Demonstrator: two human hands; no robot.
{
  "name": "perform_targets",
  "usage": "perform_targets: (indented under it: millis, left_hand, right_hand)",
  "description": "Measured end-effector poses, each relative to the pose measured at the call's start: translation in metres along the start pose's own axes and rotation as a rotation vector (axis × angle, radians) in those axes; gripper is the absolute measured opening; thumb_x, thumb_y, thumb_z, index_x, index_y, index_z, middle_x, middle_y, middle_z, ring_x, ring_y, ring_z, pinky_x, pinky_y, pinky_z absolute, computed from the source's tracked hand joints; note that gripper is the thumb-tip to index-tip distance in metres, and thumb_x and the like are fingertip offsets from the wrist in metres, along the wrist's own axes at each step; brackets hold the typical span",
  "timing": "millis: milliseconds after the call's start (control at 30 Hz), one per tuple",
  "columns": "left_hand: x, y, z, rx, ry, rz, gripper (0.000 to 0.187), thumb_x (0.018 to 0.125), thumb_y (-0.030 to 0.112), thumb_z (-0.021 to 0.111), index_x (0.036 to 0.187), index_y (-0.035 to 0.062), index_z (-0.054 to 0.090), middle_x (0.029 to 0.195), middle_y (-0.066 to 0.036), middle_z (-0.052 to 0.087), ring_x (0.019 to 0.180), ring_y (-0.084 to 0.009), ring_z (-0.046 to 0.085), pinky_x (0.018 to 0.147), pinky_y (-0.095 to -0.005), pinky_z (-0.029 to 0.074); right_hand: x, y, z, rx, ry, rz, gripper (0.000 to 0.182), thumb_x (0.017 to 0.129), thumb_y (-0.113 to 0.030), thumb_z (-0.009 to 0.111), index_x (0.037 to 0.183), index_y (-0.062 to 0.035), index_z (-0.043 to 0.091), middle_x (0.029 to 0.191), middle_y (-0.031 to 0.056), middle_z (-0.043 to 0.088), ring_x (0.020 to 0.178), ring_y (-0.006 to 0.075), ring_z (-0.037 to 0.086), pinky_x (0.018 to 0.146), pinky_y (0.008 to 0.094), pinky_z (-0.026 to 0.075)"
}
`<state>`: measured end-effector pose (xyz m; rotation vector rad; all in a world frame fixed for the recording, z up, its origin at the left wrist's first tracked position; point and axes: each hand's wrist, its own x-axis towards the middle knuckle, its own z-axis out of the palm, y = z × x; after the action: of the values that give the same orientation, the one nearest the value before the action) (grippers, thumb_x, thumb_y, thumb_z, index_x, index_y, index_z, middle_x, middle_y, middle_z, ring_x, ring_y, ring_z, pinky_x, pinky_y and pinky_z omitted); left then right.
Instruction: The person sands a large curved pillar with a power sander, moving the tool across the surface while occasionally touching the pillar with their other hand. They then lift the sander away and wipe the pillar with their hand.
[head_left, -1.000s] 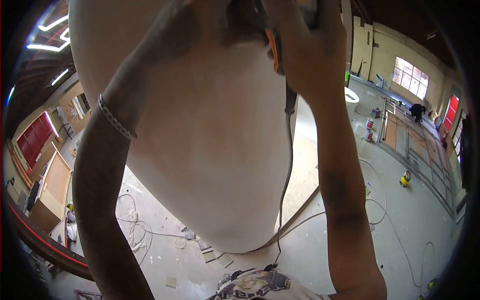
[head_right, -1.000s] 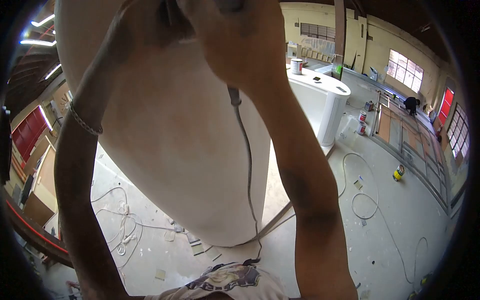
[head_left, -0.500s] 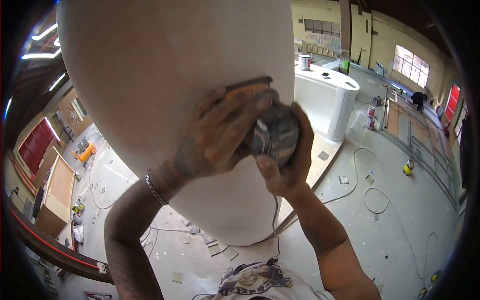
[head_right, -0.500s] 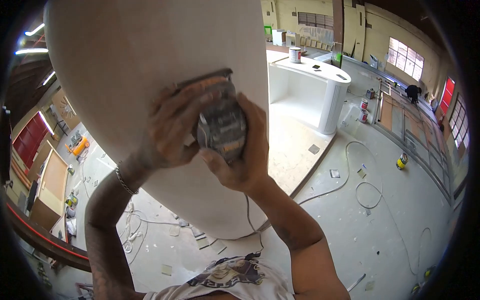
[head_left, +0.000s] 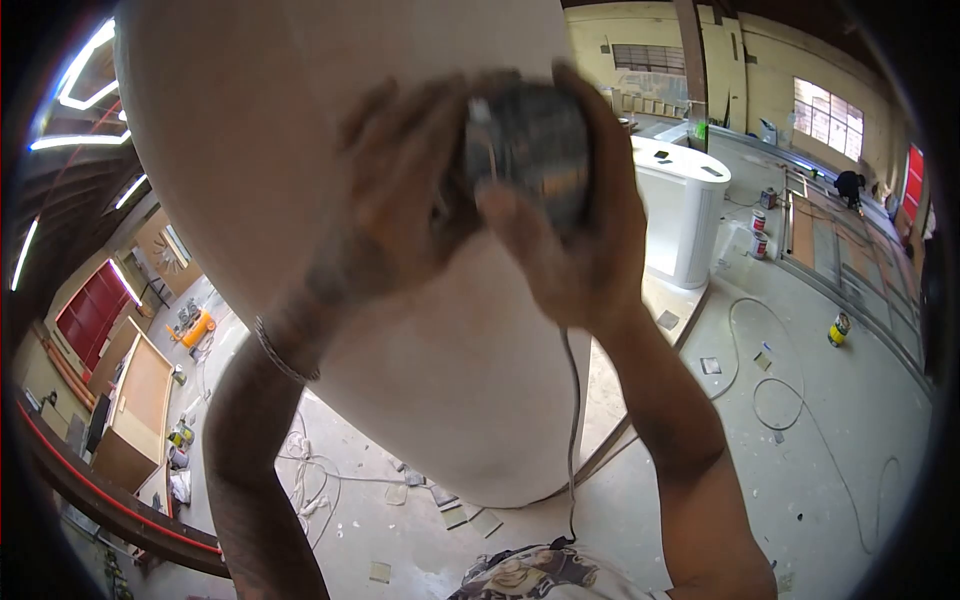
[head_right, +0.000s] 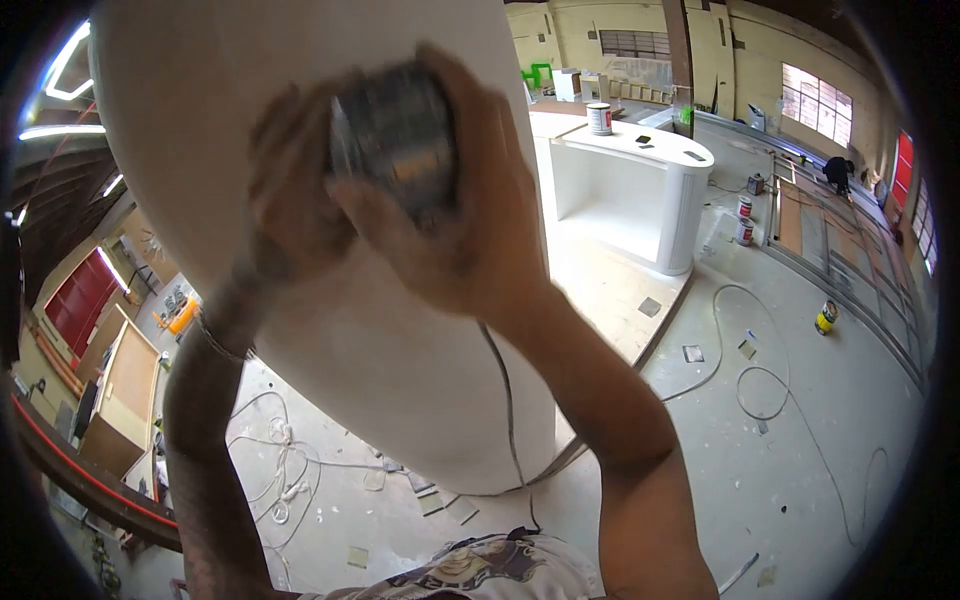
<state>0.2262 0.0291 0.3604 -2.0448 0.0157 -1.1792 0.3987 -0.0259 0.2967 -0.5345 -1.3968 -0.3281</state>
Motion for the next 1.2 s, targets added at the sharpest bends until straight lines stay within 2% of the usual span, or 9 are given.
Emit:
perform_targets:
  millis: [100,233,500,733,867,967,1000,1100,1200]
  left_hand:
    - [0.036,-0.034,-0.01,0.063,0.064,0.077,0.076,0.072,0.023,0.086,0.137,0.0001,0.053,0.127,-0.015,0.064,0.119,-0.033,0.061,0.106,-0.0491,0.04]
    - [0.085,-0.054,-0.019,-0.162,0.005,0.027,0.079,0.071,0.023,0.09,0.136,-0.0026,0.053,0.122,-0.021,0.065,0.113,-0.0376,0.063,0.101,-0.0474,0.046]
    - [0.056,-0.027,-0.009,-0.035,0.02,0.147,0.08,0.071,0.03,0.09,0.133,-0.0035,0.054,0.117,-0.02,0.066,0.113,-0.0379,0.063,0.1,-0.0485,0.046]
    - [0.088,-0.052,-0.005,-0.006,0.006,0.127,0.082,0.069,0.033,0.091,0.134,-0.0032,0.054,0.12,-0.02,0.066,0.113,-0.0382,0.062,0.101,-0.0474,0.045]
    - [0.078,-0.05,0.001,-0.037,0.064,0.225,0.081,0.069,0.032,0.091,0.133,-0.0025,0.055,0.12,-0.02,0.066,0.111,-0.0388,0.063,0.098,-0.0482,0.045]
    - [0.047,-0.028,0.011,-0.059,0.031,0.152,0.078,0.069,0.028,0.088,0.134,-0.0007,0.054,0.123,-0.016,0.065,0.113,-0.0354,0.062,0.101,-0.0485,0.043]
    - [0.03,-0.022,0.016,-0.024,-0.022,0.106,0.078,0.07,0.025,0.085,0.138,0.0011,0.052,0.13,-0.013,0.063,0.119,-0.0318,0.059,0.106,-0.049,0.039]
    - [0.004,0.013,0.019,-0.085,-0.108,0.069,0.078,0.071,0.029,0.084,0.137,0.0009,0.053,0.132,-0.015,0.062,0.122,-0.0297,0.058,0.106,-0.0488,0.04]
    - [-0.021,0.047,0.021,-0.142,-0.268,-0.007,0.075,0.073,0.031,0.082,0.135,-0.0009,0.054,0.136,-0.016,0.059,0.126,-0.0283,0.057,0.104,-0.0496,0.041]
  right_hand:
    - [0.053,-0.02,0.007,0.062,-0.029,0.171,0.075,0.092,-0.031,0.073,0.15,-0.0021,0.036,0.102,0.0131,0.069,0.077,0.0141,0.066,0.066,0.0263,0.055]
    - [0.092,-0.049,0.008,0.129,0.052,0.003,0.068,0.097,-0.034,0.067,0.14,0.0114,0.039,0.109,0.0147,0.065,0.095,0.0151,0.065,0.08,0.0284,0.055]
    - [0.052,-0.026,0.009,0.052,0.152,0.0,0.071,0.094,-0.032,0.072,0.141,0.0091,0.039,0.118,0.0175,0.061,0.109,0.0202,0.059,0.093,0.0345,0.05]
    - [0.095,-0.027,-0.023,0.457,-0.149,0.122,0.063,0.094,-0.036,0.071,0.136,0.004,0.045,0.093,0.0089,0.063,0.069,0.0098,0.058,0.057,0.0252,0.048]
    - [0.094,-0.058,-0.008,0.315,0.104,0.431,0.061,0.096,-0.035,0.069,0.136,0.0041,0.045,0.084,0.006,0.063,0.061,0.0081,0.056,0.051,0.0237,0.046]
    - [0.039,0.012,-0.01,0.114,0.055,0.131,0.067,0.091,-0.035,0.074,0.139,0.0009,0.044,0.093,0.0091,0.061,0.072,0.0131,0.056,0.061,0.0274,0.046]
    - [0.022,0.004,-0.01,0.203,0.067,0.2,0.077,0.086,-0.036,0.079,0.142,0.001,0.041,0.109,0.0137,0.06,0.092,0.0194,0.059,0.078,0.0326,0.048]
    - [-0.029,0.01,-0.015,0.179,0.078,0.188,0.088,0.086,-0.04,0.079,0.146,0.0053,0.034,0.125,0.0199,0.058,0.111,0.0252,0.062,0.094,0.0365,0.051]
    - [-0.083,0.018,-0.02,0.107,0.078,0.108,0.089,0.088,-0.043,0.075,0.147,0.0079,0.031,0.124,0.0221,0.057,0.111,0.0291,0.061,0.093,0.0383,0.051]
